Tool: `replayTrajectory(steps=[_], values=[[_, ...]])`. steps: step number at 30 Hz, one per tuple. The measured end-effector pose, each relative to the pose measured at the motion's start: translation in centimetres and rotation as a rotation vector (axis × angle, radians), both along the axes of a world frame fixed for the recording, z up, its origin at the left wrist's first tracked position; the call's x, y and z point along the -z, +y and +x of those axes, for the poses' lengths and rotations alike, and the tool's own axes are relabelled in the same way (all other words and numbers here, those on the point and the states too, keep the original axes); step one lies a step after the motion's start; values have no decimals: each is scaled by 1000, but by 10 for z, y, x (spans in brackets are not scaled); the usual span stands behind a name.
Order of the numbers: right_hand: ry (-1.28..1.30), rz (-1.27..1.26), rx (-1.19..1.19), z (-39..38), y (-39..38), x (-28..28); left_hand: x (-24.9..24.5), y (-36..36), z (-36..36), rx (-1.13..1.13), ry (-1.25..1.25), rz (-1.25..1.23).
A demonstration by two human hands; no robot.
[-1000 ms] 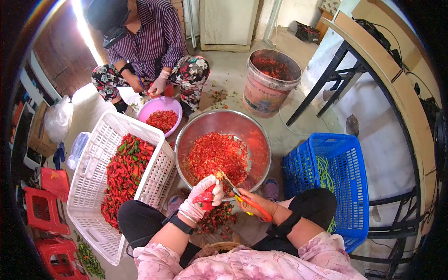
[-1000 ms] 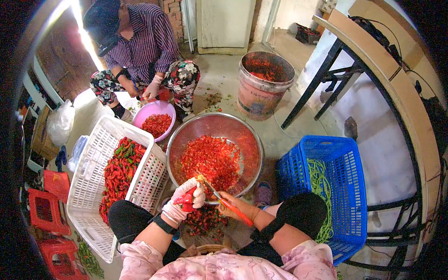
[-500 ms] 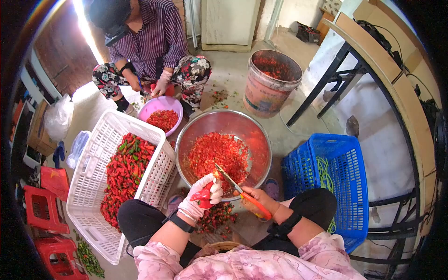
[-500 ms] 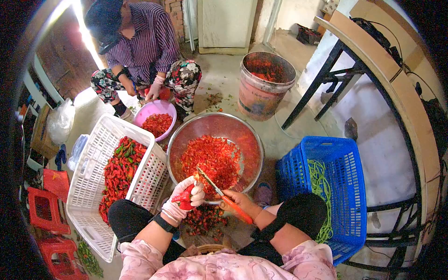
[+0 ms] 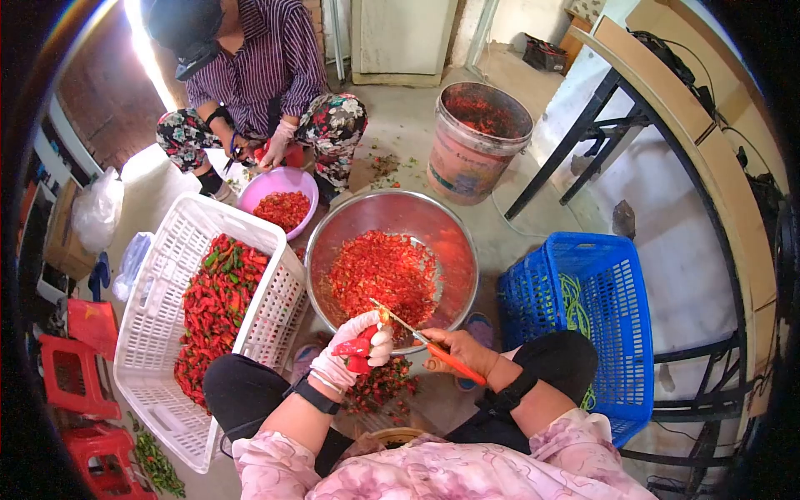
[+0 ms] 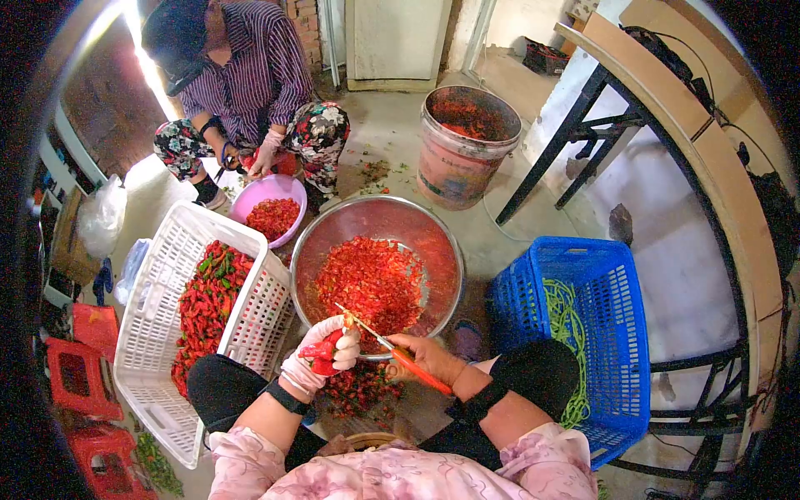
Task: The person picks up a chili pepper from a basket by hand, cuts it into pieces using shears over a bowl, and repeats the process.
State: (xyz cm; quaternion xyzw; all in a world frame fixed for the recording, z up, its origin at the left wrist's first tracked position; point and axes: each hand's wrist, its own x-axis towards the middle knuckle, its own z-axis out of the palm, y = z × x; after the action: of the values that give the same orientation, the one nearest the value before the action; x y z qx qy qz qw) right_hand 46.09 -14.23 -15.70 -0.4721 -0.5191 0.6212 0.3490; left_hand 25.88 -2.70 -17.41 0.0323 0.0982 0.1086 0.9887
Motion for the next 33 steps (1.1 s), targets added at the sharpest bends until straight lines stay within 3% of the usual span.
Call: replayTrajectory(steps=[2, 4, 5, 7, 8, 10, 11, 14, 19, 22, 24, 25, 26, 27, 31, 33], values=[[68, -12, 19, -1, 0, 3, -3, 1, -1, -24, 17, -35], [-178, 144, 48, -1, 2, 0, -5, 3, -1, -47, 33, -70], [-177, 141, 44, 2, 3, 4, -4, 4, -3, -35, 100, 9], [-6, -80, 288, 3, 5, 11, -13, 2, -9, 3, 329, 237], [4, -83, 284, 4, 7, 13, -11, -2, -12, 1, 340, 235], [-84, -33, 501, 4, 11, 5, -4, -11, -17, 95, 625, 565], [-12, -55, 531, 5, 12, 8, -2, -17, -17, 96, 799, 642], [-68, -53, 492, 4, 11, -8, 54, -29, -26, 41, 926, 754], [-77, -5, 484, 7, 7, 1, 36, -30, -26, 31, 916, 581], [-71, 60, 431, 4, 5, 0, 28, -18, -28, 174, 772, 369], [-38, 158, 383, 1, 3, 0, 35, -12, -25, 1, 366, -27], [-199, 202, 282, 0, 2, -4, 37, -8, -24, -32, 281, -87], [-361, 246, 178, -2, 0, -5, 40, -6, -22, -40, 278, -86], [-445, 518, 184, -8, 4, 2, 39, -3, -19, -111, 290, -154], [-596, 325, -55, -12, 0, -18, 41, 2, -14, -256, 277, -272], [-603, 365, -48, -13, 0, -14, 40, 4, -13, -322, 271, -272]])
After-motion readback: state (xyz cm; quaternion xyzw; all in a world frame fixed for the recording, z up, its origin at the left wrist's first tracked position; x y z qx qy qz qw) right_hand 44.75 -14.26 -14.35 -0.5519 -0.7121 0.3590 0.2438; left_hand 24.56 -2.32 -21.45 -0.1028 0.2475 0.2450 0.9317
